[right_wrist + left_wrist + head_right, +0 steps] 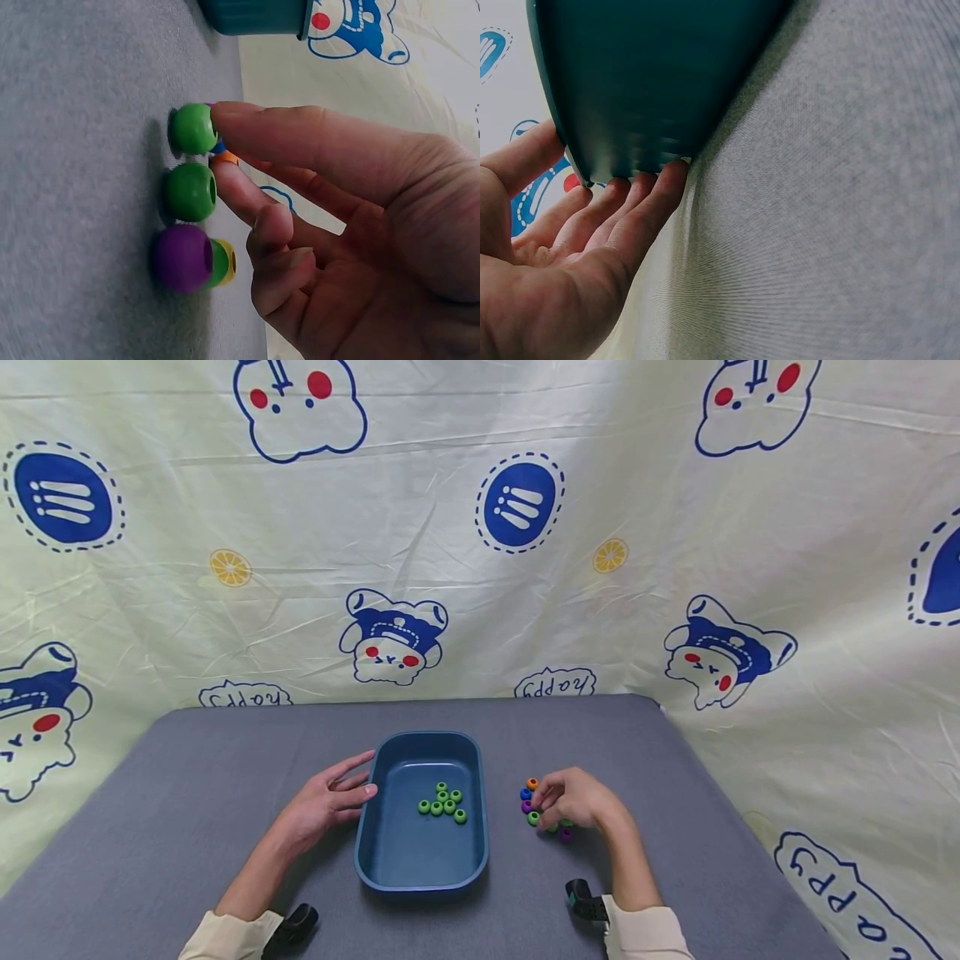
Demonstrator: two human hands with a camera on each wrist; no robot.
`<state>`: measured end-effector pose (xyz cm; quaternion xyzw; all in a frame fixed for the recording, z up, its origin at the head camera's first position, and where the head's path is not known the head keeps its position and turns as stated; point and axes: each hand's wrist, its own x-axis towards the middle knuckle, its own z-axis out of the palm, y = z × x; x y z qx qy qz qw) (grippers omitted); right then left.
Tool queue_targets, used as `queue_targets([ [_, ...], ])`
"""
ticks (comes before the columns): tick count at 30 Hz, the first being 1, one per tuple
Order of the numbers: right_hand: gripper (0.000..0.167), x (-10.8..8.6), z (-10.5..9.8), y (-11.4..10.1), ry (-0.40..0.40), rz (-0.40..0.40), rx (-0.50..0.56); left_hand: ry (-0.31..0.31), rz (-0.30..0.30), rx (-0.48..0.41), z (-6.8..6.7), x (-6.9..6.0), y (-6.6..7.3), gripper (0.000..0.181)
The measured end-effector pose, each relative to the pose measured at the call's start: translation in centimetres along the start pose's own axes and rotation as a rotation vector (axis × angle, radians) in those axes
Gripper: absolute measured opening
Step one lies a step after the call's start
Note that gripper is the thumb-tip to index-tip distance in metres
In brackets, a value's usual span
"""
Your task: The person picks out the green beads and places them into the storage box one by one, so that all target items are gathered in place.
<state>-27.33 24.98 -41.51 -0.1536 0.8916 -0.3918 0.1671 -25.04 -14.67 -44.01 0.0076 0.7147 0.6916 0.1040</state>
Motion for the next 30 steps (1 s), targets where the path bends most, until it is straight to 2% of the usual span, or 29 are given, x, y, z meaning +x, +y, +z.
queue_targets([
  [6,0.025,0.28,0.41,-0.29,0.001,0.004,-0.039,0.004,-0.001,-0.007,0.04,-0.01,-0.03,0.059],
  [13,0.026,0.49,0.66,-0.49,0.001,0.041,-0.041,0.008,0.005,-0.003,0.1,-0.03,0.0,0.059],
  [30,0.023,0.72,0.91,-0.44,0.019,0.056,-0.046,0.008,0.004,-0.003,0.08,0.09,-0.04,0.059],
])
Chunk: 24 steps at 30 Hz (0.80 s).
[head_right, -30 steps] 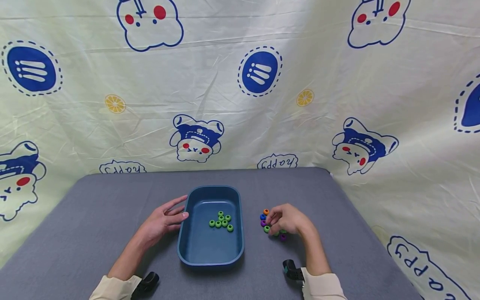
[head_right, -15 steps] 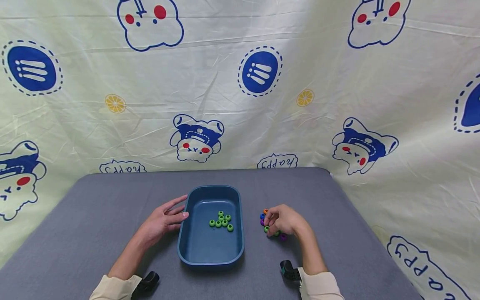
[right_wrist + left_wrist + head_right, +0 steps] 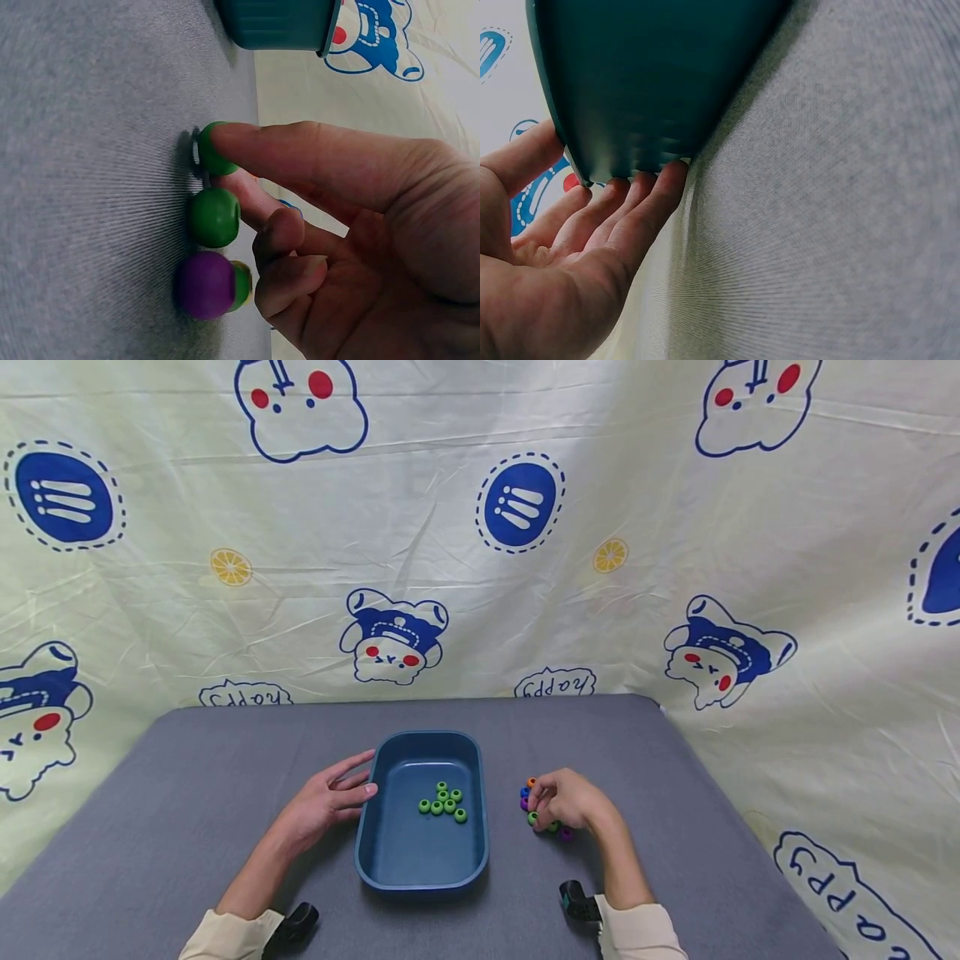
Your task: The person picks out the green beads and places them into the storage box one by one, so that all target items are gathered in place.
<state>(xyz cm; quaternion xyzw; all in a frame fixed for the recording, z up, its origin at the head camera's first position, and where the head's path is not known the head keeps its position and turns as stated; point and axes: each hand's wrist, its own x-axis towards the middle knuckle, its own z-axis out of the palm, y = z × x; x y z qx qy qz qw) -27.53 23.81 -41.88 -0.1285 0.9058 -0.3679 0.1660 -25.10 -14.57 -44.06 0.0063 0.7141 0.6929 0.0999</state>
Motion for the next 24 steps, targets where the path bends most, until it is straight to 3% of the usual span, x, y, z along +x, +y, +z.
queue_targets([
  [12,0.015,0.1,-0.3,-0.9,0.056,-0.067,0.039,0.005,-0.004,0.006,0.1,-0.1,0.1,0.059],
  [24,0.014,0.1,0.1,-3.5,0.193,-0.102,-0.004,-0.004,-0.001,0.003,0.0,-0.1,0.1,0.059],
])
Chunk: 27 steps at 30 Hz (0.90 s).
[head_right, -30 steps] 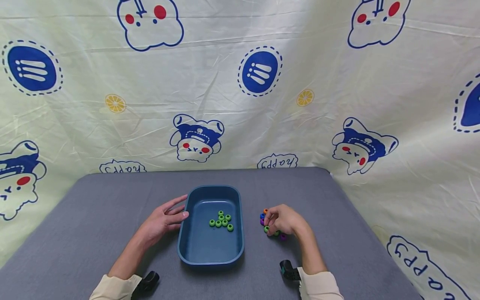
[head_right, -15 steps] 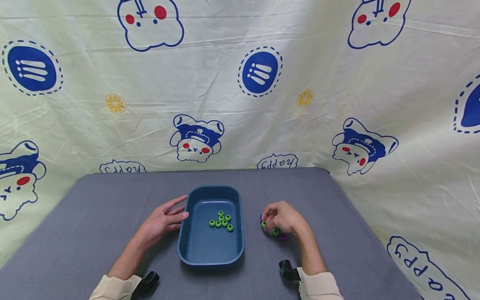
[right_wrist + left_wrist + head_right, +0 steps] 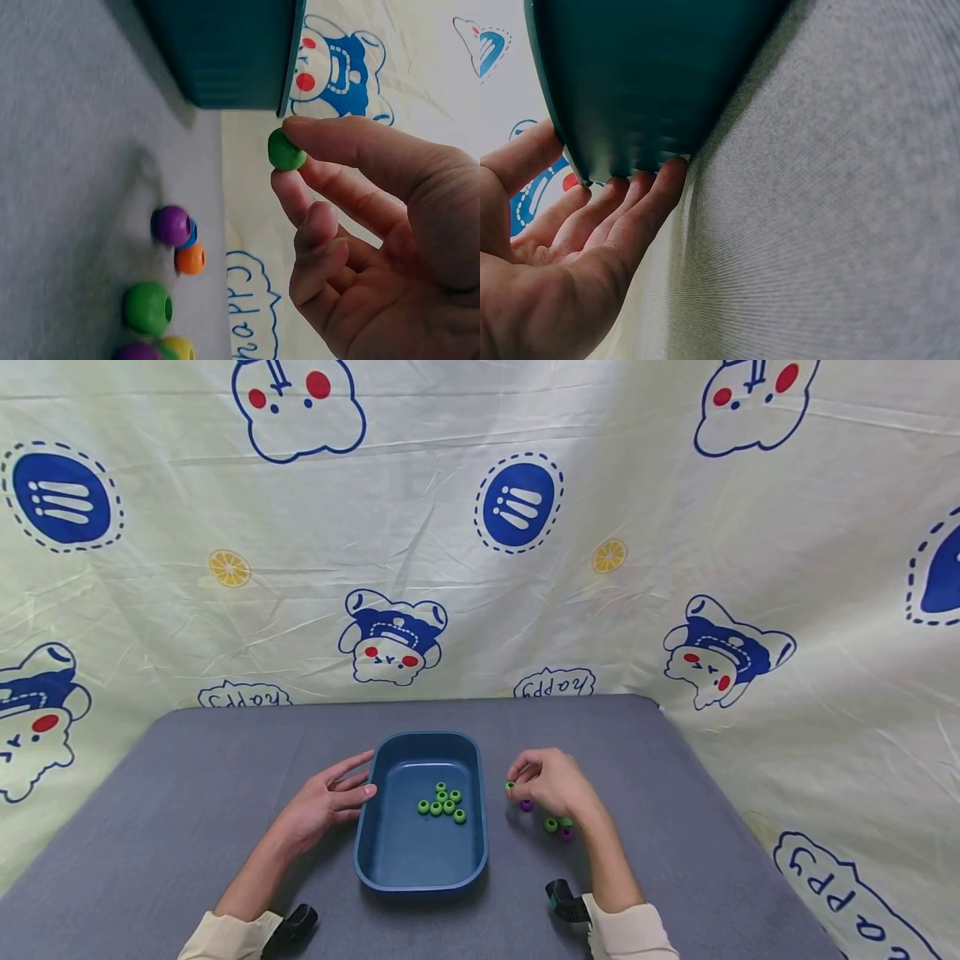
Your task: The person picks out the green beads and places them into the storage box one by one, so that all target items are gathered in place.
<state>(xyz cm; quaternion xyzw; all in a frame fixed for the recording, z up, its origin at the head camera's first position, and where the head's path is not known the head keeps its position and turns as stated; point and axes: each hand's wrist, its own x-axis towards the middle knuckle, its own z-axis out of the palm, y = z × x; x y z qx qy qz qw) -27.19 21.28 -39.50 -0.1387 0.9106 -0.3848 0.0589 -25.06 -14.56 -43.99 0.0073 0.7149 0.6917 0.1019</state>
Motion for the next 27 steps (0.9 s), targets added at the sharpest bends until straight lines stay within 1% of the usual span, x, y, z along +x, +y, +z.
queue_targets([
  [4,0.015,0.1,0.4,-0.7,0.031,-0.01,0.0,-0.004,0.006,0.001,0.0,0.0,0.0,0.058],
  [9,0.014,0.2,1.1,-1.4,0.077,0.002,-0.005,-0.005,0.002,-0.004,0.0,0.0,0.0,0.059],
  [13,0.013,0.2,1.7,-2.0,0.152,0.0,0.002,-0.005,0.003,-0.005,-0.1,0.0,-0.1,0.059],
  [17,0.013,0.4,2.4,-2.5,0.225,-0.033,-0.002,-0.006,0.005,-0.009,-0.1,0.1,-0.1,0.059],
  [20,0.014,0.5,2.9,-2.9,0.262,-0.044,0.001,-0.004,0.007,-0.014,-0.1,0.1,-0.2,0.059],
  [23,0.014,0.6,3.3,-3.3,0.278,-0.043,0.012,-0.004,0.007,-0.017,-0.1,0.1,-0.2,0.059],
  [27,0.014,0.6,3.8,-3.7,0.264,-0.045,0.03,-0.002,0.008,-0.015,-0.1,0.1,-0.2,0.059],
])
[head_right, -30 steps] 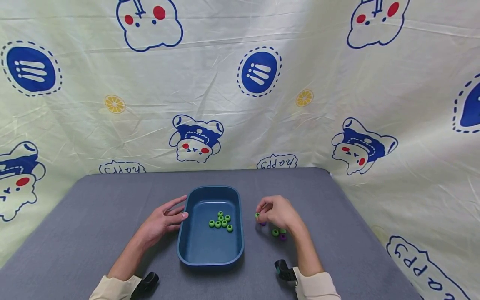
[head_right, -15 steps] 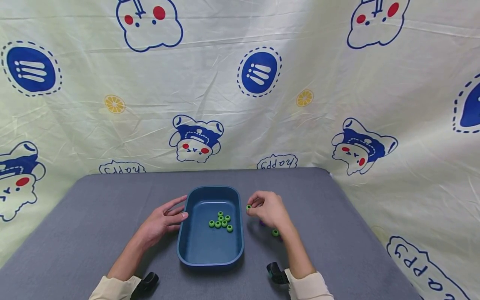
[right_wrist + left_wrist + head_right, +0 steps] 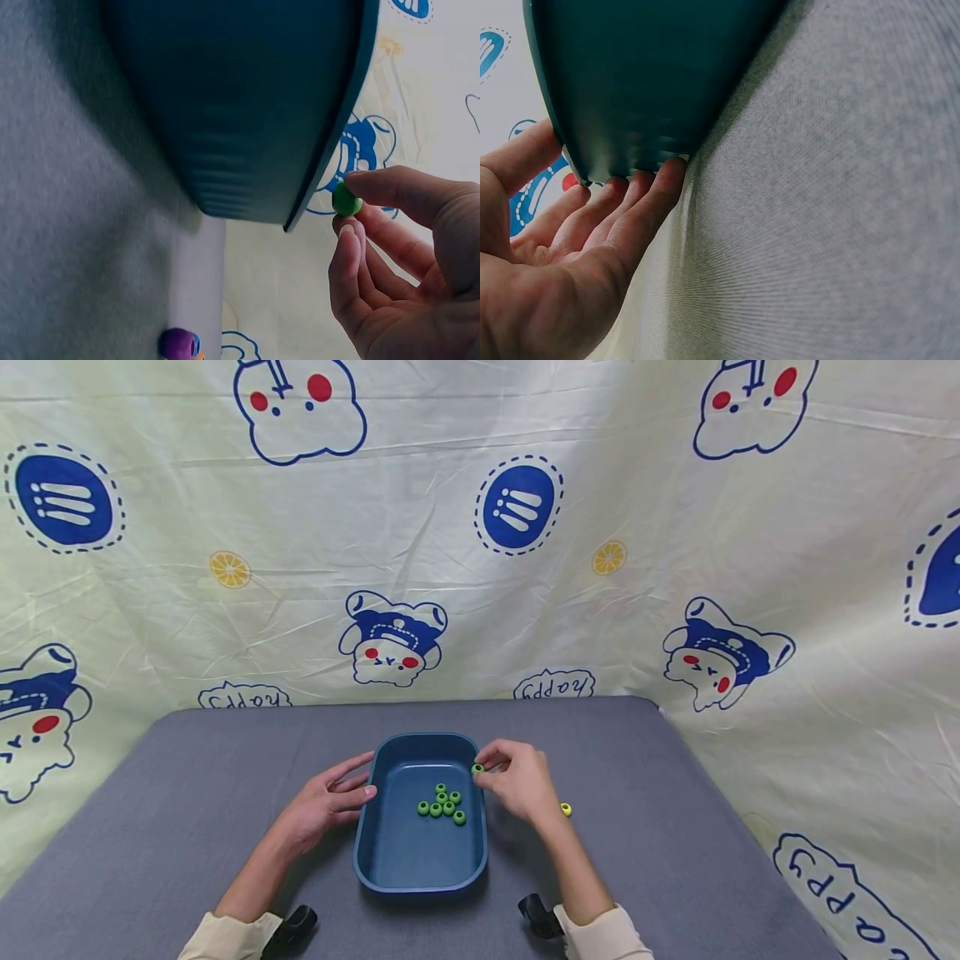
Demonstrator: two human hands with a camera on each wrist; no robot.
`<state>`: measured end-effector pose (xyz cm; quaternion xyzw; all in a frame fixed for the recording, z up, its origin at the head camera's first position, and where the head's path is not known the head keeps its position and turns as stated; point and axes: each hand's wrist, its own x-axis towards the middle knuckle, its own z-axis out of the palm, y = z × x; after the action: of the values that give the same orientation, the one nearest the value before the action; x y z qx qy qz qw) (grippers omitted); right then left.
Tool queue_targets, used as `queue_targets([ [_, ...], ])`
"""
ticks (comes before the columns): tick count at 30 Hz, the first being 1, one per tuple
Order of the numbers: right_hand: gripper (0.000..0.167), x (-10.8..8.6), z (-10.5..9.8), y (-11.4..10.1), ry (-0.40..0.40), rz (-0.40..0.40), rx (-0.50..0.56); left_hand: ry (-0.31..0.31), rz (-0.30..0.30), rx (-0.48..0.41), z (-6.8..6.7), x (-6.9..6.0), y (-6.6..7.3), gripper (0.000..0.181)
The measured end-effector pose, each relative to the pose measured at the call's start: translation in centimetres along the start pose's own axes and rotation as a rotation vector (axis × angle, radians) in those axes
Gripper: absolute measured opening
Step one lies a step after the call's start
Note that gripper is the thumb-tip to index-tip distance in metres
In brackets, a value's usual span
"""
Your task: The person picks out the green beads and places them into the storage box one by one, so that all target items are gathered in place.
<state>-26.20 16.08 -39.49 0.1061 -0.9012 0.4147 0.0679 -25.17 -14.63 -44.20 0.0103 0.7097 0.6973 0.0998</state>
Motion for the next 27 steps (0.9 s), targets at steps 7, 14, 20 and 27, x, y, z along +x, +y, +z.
queue_targets([
  [7,0.016,-0.3,0.9,-0.8,-0.031,-0.014,0.025,-0.002,0.002,0.004,0.0,0.0,0.0,0.06],
  [14,0.015,-0.6,1.9,-1.5,-0.068,-0.021,0.027,-0.009,0.004,0.007,-0.1,0.0,0.0,0.059],
  [20,0.019,-0.7,2.5,-1.7,-0.116,-0.031,0.029,-0.012,0.006,0.015,-0.1,0.0,0.0,0.06],
  [27,0.017,-0.8,2.8,-1.7,-0.169,-0.042,0.014,-0.01,0.006,0.018,-0.1,-0.1,0.0,0.059],
])
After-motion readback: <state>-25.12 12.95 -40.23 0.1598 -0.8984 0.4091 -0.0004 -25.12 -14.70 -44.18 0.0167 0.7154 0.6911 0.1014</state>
